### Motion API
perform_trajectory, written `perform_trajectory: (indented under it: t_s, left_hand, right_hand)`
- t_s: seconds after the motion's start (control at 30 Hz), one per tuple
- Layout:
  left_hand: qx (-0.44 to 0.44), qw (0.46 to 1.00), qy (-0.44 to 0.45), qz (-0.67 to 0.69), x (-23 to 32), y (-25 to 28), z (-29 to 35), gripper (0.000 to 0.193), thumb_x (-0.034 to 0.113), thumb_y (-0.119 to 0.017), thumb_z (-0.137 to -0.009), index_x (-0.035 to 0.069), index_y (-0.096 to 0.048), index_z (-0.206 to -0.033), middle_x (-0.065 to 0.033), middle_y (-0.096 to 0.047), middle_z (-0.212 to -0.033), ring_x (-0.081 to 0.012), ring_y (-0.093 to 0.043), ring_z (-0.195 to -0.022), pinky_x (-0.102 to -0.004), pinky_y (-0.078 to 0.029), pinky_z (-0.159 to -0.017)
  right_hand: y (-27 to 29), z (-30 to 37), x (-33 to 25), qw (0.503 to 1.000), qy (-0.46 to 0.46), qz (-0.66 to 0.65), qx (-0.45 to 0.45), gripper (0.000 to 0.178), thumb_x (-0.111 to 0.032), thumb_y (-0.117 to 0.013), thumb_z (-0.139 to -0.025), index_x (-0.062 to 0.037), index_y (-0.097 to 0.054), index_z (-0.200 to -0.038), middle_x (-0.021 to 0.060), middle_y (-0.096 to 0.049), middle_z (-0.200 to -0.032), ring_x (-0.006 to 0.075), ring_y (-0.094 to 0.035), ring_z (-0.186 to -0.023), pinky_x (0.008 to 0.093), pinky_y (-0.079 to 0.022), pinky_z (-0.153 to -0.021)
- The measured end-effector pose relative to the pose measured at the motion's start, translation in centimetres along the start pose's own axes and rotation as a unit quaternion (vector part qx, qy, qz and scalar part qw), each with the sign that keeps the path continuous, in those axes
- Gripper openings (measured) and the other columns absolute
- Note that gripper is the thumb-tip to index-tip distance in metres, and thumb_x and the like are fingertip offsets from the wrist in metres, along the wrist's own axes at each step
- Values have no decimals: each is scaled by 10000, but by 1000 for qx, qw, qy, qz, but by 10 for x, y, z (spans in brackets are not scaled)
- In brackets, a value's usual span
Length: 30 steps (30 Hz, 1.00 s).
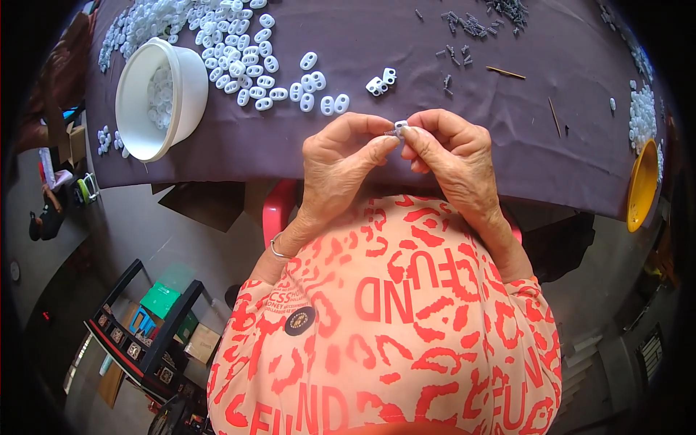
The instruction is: The person assembles cord locks by inserting springs into plastic components and pressing the pieces together by hand.
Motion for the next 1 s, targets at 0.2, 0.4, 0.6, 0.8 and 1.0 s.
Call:
perform_trajectory:
  t_s: [0.2,0.4,0.6,0.8,1.0]
  left_hand:
    - [0,1000,2,-24,1,0,-2,134,51,-597,-848,-30,-613,-953,-54,-628,-860,-86,-574,-718,-203,-481,-609]
    - [-7,996,-35,-76,5,-2,-5,114,67,-582,-864,-19,-622,-927,-43,-616,-826,-75,-544,-678,-195,-459,-581]
    - [7,992,-68,-109,4,-5,-6,113,80,-580,-869,-19,-614,-910,-34,-607,-813,-69,-531,-657,-188,-442,-577]
    - [18,991,-68,-113,-1,-5,-8,144,128,-592,-864,-12,-599,-895,-29,-566,-780,-66,-538,-663,-200,-467,-541]
    - [17,991,-69,-113,-2,-6,-11,134,119,-588,-865,-14,-586,-874,-25,-547,-757,-63,-520,-625,-195,-451,-514]
  right_hand:
    - [3,-1,1,1000,15,14,15,150,-119,-581,-872,10,-618,-938,13,-617,-745,35,-566,-660,156,-459,-547]
    - [3,-1,0,999,27,28,16,136,-111,-584,-868,10,-618,-920,3,-605,-724,33,-552,-642,159,-449,-537]
    - [4,-3,-1,998,42,45,25,129,-101,-584,-866,16,-616,-909,-1,-594,-700,31,-537,-620,161,-439,-524]
    - [5,-7,1,998,34,47,32,124,-98,-585,-862,16,-616,-900,1,-589,-683,28,-529,-603,161,-434,-515]
    - [6,-10,2,998,25,37,34,120,-98,-588,-859,15,-617,-890,0,-586,-672,26,-521,-591,161,-428,-508]
Point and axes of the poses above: each hand's wrist, its own z-axis away from the middle knuckle, its own y-axis out of the back of the hand, x = y × z, the point moved 5 cm from there along -z, towards the middle knuckle
